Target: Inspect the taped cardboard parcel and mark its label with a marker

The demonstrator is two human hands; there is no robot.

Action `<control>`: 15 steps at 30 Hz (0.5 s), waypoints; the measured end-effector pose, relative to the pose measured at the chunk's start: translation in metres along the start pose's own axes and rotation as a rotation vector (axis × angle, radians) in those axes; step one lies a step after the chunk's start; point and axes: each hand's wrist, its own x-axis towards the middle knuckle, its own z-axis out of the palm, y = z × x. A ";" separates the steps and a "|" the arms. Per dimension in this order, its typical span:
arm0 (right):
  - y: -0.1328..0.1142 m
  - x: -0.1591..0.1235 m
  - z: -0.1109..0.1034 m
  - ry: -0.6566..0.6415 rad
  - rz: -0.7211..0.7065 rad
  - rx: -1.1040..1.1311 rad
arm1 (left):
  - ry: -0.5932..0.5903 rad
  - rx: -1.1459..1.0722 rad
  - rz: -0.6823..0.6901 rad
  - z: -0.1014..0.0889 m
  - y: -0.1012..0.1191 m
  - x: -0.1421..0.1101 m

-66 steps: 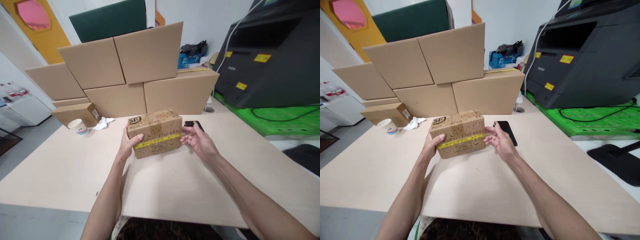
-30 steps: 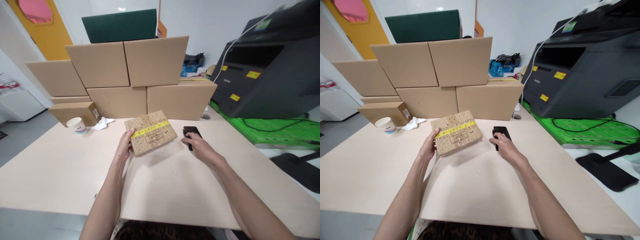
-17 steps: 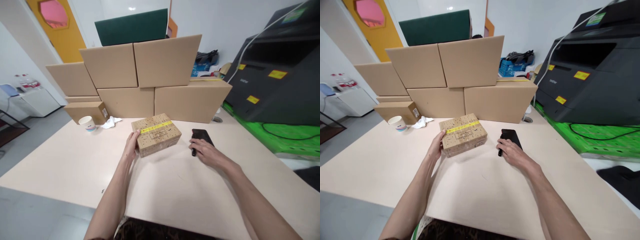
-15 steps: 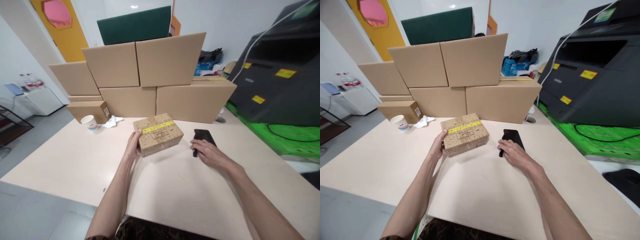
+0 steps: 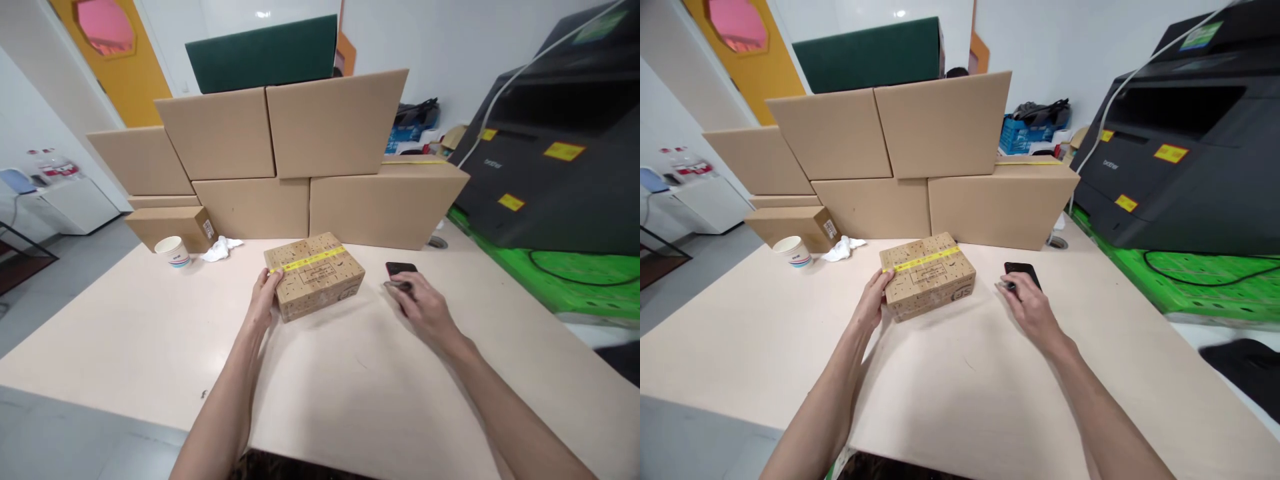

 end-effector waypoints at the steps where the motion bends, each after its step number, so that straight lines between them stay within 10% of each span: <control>1: -0.003 0.002 0.000 0.119 0.088 0.077 | -0.002 -0.006 0.003 0.000 0.000 0.000; 5: -0.021 0.013 -0.003 0.397 0.272 0.439 | -0.006 -0.035 0.025 0.001 -0.003 0.000; 15: -0.076 0.049 0.013 0.253 0.250 0.766 | -0.012 -0.032 0.029 0.000 -0.008 0.002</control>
